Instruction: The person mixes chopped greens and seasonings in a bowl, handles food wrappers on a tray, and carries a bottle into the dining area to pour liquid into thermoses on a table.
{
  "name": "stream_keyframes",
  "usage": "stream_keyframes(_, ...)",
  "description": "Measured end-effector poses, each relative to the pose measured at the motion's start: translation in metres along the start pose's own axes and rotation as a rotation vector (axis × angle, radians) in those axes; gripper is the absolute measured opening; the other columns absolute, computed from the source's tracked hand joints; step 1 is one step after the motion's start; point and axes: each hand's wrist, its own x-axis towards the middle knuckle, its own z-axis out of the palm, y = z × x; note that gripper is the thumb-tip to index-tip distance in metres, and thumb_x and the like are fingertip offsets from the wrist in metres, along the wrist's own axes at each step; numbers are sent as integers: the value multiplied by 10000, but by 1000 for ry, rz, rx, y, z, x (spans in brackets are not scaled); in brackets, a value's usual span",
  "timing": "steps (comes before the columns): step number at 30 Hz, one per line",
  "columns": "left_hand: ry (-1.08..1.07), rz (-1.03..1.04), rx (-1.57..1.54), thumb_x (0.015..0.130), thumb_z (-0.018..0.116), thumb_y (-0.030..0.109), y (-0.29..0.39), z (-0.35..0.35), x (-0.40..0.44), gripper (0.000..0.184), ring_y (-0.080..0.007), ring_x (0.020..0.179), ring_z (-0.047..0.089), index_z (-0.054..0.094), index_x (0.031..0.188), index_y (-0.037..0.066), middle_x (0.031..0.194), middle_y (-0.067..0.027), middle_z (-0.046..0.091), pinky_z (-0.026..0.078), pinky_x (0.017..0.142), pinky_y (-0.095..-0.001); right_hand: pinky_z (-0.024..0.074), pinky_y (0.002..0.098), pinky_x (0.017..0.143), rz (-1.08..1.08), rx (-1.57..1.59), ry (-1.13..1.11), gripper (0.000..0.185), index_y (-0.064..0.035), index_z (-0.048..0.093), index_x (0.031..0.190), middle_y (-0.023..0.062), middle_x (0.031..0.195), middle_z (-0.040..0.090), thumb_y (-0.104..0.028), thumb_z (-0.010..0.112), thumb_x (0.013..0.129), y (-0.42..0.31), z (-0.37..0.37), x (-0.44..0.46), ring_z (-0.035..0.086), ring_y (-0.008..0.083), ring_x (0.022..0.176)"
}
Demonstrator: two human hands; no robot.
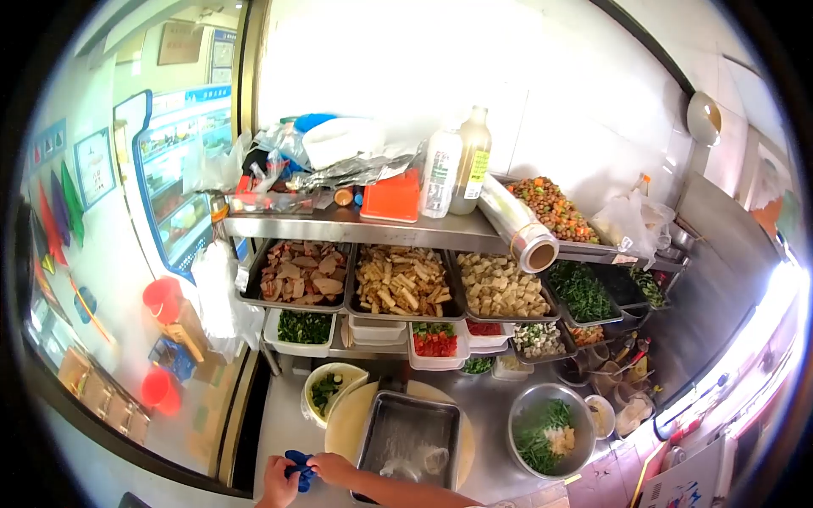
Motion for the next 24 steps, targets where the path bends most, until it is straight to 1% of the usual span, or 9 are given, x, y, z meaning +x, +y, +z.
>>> stream_keyframes(2, -27, 7, 5, 708, 757, 14, 4, 2, 2, 262, -406, 947, 608, 663, 949, 58, 1009, -181, 606, 524, 812, -466, 528, 490, 855, -20, 64, 79, 199, -48, 672, 966, 154, 978, 703, -243, 647, 937, 10, -1, -8, 676, 367, 961)
stream_keyframes(9, -107, 30, 174, 737, 779, 98, -15, 12, 5, 346, -405, 1044, 585, 675, 1067, 87, 1120, -185, 589, 505, 884, -490, 526, 445, 820, 326, -78, -63, 358, -62, 669, 1025, 191, 1030, 701, -415, 610, 1003, -31, -68, -30, 678, 372, 964)
stream_keyframes(11, -215, 81, 320, 745, 791, 121, -12, 9, 19, 401, -408, 1107, 567, 676, 1127, 93, 1199, -191, 575, 489, 940, -502, 536, 447, 875, 214, -69, 143, 429, -40, 687, 1122, 187, 1013, 716, -443, 627, 988, -13, -64, -46, 682, 386, 986)
stream_keyframes(15, -181, 280, 439, 791, 793, 194, 71, -13, 125, 552, -410, 1201, 534, 615, 1305, 99, 1310, -202, 543, 455, 1019, -507, 522, 417, 925, 133, 38, 269, 459, -119, 633, 1309, 173, 1091, 714, -445, 654, 986, 17, -84, -102, 679, 347, 1038)
stream_keyframes(16, -166, 328, 402, 812, 785, 213, 96, -18, 161, 583, -408, 1210, 533, 588, 1350, 100, 1318, -202, 545, 453, 1027, -503, 525, 402, 939, 299, 163, 213, 480, -132, 621, 1350, 155, 1117, 725, -439, 666, 984, 9, -102, -126, 690, 317, 1048)
stream_keyframes(19, 77, 472, 338, 802, 756, 120, 177, -30, 275, 642, -412, 1241, 516, 545, 1407, 66, 1336, -206, 541, 433, 1058, -505, 549, 349, 916, 557, 254, 134, 500, -129, 628, 1375, 99, 1144, 754, -430, 688, 980, -60, -188, -192, 723, 242, 1018)
stream_keyframes(21, 338, 707, 381, 798, 773, 128, 244, -47, 349, 724, -423, 1281, 490, 489, 1458, 38, 1379, -220, 519, 406, 1087, -510, 571, 336, 839, 621, 183, 345, 444, -83, 657, 1331, 99, 1067, 771, -361, 700, 987, -43, -195, -241, 738, 212, 927)
stream_keyframes(23, 439, 715, 460, 766, 815, 164, 284, -55, 410, 888, -443, 1387, 399, 384, 1536, 67, 1487, -241, 416, 339, 1138, -569, 572, 311, 772, 563, 371, 569, 381, -32, 683, 1255, 68, 970, 767, -314, 703, 999, -18, -192, -291, 718, 159, 854)
stream_keyframes(24, 481, 731, 524, 754, 828, 177, 304, -58, 435, 940, -447, 1423, 361, 349, 1556, 74, 1521, -244, 377, 313, 1156, -590, 600, 360, 827, 556, 430, 637, 367, -67, 642, 1302, 167, 1112, 710, -268, 693, 999, 18, -175, -323, 714, 285, 968)
